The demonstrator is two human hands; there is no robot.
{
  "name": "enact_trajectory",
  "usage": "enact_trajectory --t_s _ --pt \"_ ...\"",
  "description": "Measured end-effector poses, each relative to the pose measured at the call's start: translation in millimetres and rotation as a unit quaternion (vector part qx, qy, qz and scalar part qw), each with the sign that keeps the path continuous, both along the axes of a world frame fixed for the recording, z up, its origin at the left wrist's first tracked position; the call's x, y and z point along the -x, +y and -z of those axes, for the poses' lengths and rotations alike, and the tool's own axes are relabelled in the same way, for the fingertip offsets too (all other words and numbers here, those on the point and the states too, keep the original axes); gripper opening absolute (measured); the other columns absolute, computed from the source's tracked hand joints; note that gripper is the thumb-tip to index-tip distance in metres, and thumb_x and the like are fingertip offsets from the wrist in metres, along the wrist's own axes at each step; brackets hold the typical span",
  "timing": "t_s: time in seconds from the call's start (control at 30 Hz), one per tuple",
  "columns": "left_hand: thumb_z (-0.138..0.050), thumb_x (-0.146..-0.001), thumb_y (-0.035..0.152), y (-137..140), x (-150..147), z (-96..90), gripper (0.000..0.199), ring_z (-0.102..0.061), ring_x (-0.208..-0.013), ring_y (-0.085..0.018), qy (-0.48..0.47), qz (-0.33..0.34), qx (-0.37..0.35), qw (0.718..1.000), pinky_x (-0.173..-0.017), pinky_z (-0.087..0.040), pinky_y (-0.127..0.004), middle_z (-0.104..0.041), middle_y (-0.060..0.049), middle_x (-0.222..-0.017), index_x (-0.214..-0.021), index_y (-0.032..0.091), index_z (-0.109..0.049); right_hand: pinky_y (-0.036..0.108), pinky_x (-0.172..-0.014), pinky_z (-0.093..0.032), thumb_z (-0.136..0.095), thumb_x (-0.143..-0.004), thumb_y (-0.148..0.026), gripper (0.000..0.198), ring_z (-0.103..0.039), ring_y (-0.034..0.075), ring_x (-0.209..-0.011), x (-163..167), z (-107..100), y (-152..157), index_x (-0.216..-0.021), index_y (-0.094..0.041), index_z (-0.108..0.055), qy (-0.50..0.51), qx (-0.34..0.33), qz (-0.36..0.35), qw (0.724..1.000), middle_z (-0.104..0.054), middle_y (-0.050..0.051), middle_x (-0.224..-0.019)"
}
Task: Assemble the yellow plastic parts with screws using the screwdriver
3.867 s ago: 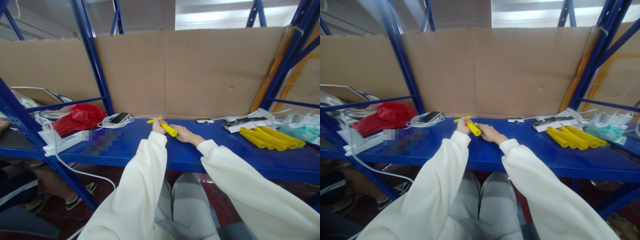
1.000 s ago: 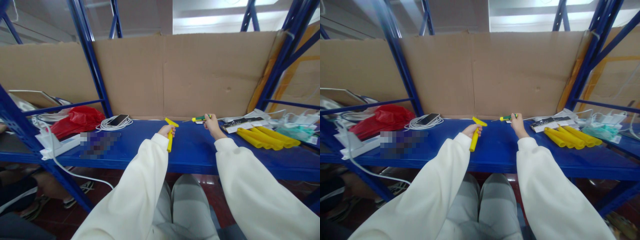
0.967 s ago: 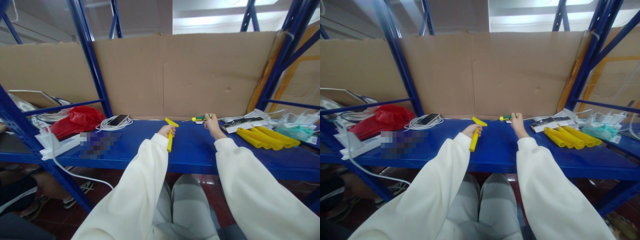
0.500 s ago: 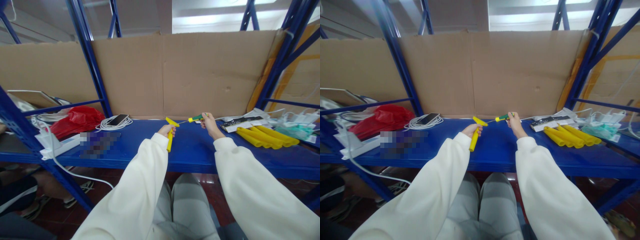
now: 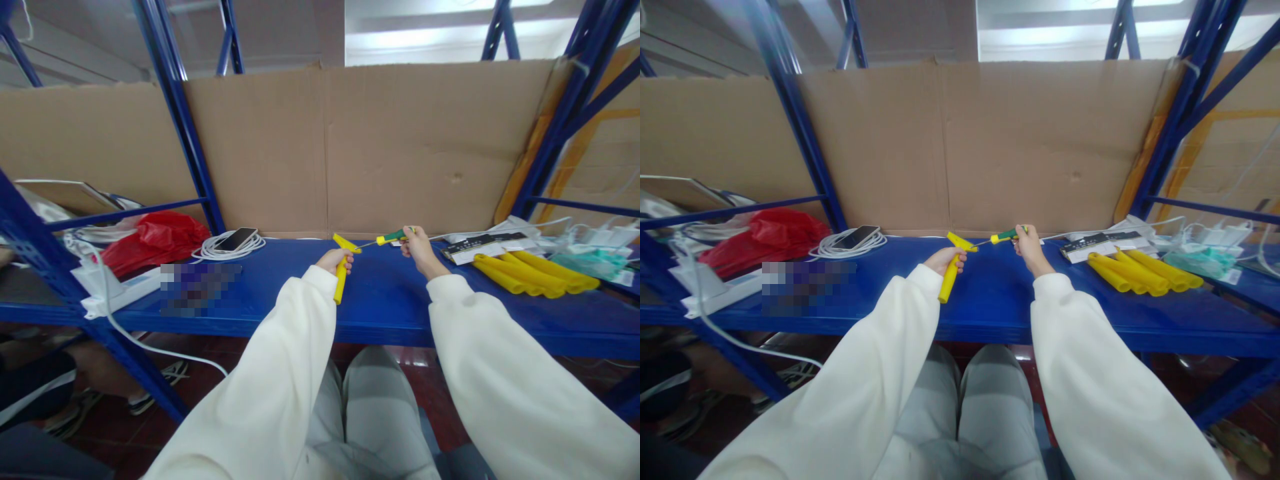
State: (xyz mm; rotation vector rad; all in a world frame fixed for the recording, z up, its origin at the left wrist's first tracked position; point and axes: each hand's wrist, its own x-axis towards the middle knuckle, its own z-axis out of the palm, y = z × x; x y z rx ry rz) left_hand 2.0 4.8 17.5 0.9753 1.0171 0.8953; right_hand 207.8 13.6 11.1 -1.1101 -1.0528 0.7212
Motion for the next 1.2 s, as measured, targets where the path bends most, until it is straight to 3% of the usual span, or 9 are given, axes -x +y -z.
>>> enact_trajectory --t_s 0.43,0.73,1.0,1.2 --pt "-0.037 -0.088 0.003 0 1 -1.5 0.022 -0.028 -0.032 -0.005 -0.033 0.022 0.02 0.999 -0.036 -0.027 -0.016 -0.035 0.009 -0.049 -0.075 0.02 -0.042 0.014 -0.033 -0.025 -0.057 -0.09 -0.04 0.025 -0.036 0.005 -0.034 -8 6 8 -0.086 -0.025 -0.038 0.0 -0.006 -0.009 1.0 -0.046 -0.011 -0.054" --pt "-0.037 -0.09 0.003 -1 1 -1.8 0.025 -0.028 -0.031 -0.005 -0.012 0.015 0.014 1.0 -0.036 -0.027 -0.016 -0.035 0.009 -0.048 -0.072 0.019 -0.041 0.015 -0.033 -0.025 -0.053 -0.092 -0.033 0.016 -0.034 0.005 -0.034 -2 2 1 -0.087 -0.023 -0.041 -0.015 0.004 0.008 1.0 -0.047 -0.01 -0.053" --pt "-0.05 -0.084 0.003 6 -1 4.2 0.017 -0.033 -0.032 -0.005 0.047 -0.033 -0.01 0.998 -0.038 -0.028 -0.018 -0.04 0.008 -0.048 -0.075 0.017 -0.049 0.016 -0.033 -0.027 -0.072 -0.079 -0.051 0.038 -0.037 0.005 -0.035 1 3 -4 -0.08 -0.019 -0.052 -0.072 -0.066 -0.006 0.995 -0.051 -0.007 -0.049" --pt "-0.057 -0.082 0.003 6 -2 6.9 0.016 -0.035 -0.033 -0.005 0.08 -0.062 -0.051 0.994 -0.039 -0.028 -0.018 -0.041 0.009 -0.047 -0.076 0.017 -0.052 0.017 -0.031 -0.026 -0.075 -0.073 -0.059 0.046 -0.04 0.005 -0.032 1 2 -9 -0.071 -0.017 -0.056 -0.081 -0.059 -0.029 0.995 -0.054 -0.004 -0.045"
